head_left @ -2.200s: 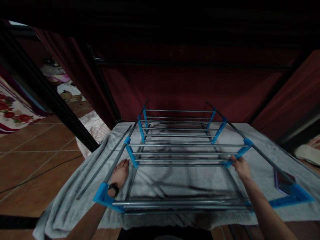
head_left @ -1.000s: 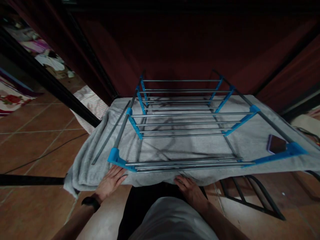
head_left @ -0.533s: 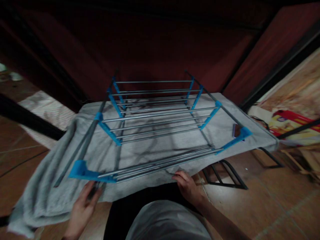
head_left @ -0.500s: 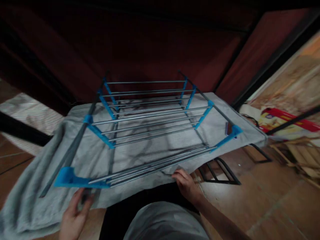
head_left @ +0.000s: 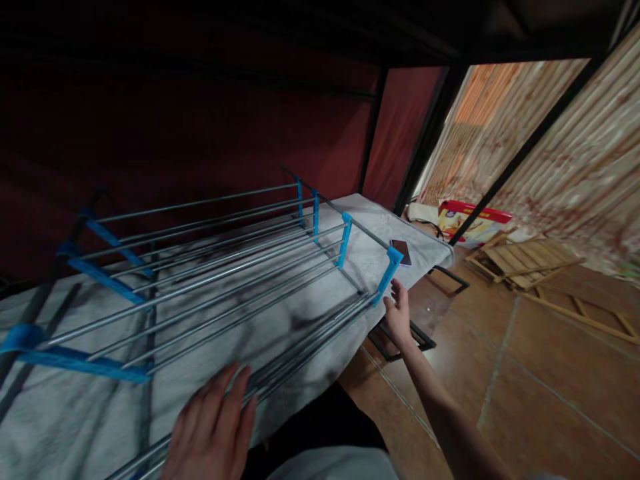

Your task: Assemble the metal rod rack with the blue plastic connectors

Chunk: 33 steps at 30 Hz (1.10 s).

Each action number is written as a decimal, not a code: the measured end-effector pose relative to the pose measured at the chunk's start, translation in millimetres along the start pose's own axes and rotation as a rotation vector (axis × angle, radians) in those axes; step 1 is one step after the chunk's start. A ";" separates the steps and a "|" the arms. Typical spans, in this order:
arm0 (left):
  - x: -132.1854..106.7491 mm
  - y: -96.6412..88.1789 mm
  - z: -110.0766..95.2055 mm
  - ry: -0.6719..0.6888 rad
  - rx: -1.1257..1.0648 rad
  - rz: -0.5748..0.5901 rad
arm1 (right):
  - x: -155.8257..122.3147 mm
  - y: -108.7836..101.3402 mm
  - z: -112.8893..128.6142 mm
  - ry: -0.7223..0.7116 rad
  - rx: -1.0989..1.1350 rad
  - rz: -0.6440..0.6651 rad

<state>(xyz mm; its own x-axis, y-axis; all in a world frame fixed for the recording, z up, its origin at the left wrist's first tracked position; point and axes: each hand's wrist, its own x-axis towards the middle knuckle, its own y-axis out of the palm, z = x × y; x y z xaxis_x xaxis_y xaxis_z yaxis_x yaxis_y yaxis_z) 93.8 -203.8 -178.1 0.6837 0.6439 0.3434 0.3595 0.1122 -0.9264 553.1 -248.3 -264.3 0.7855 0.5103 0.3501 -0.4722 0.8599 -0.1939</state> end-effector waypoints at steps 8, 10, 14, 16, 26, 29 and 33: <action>89.2 58.2 -32.7 -0.039 -0.010 0.092 | 26.7 9.6 -19.0 0.115 0.133 0.284; 87.0 49.4 -30.6 -0.019 -0.030 0.038 | 26.4 7.8 -18.0 0.072 0.138 0.307; 81.5 30.3 -32.2 -0.002 -0.062 -0.019 | 26.5 6.8 -1.0 0.096 0.156 0.295; 79.1 27.2 -34.1 0.024 -0.069 -0.028 | 28.8 8.9 11.0 0.120 0.168 0.257; 77.9 19.8 -32.7 0.066 -0.019 -0.103 | 47.7 7.9 55.7 -0.036 0.317 0.122; 81.4 11.7 -37.0 0.080 0.024 -0.159 | 49.5 2.8 65.0 -0.062 0.329 0.146; 86.8 -1.3 -46.4 0.090 0.102 -0.172 | 48.8 1.7 67.8 -0.090 0.285 0.165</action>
<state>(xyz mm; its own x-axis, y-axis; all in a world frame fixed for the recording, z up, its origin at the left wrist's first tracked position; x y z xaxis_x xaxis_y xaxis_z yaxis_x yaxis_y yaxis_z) 182.2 -183.2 -139.9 0.6736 0.5390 0.5057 0.4126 0.2933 -0.8624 563.5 -222.8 -185.3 0.6567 0.6279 0.4177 -0.6927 0.7213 0.0047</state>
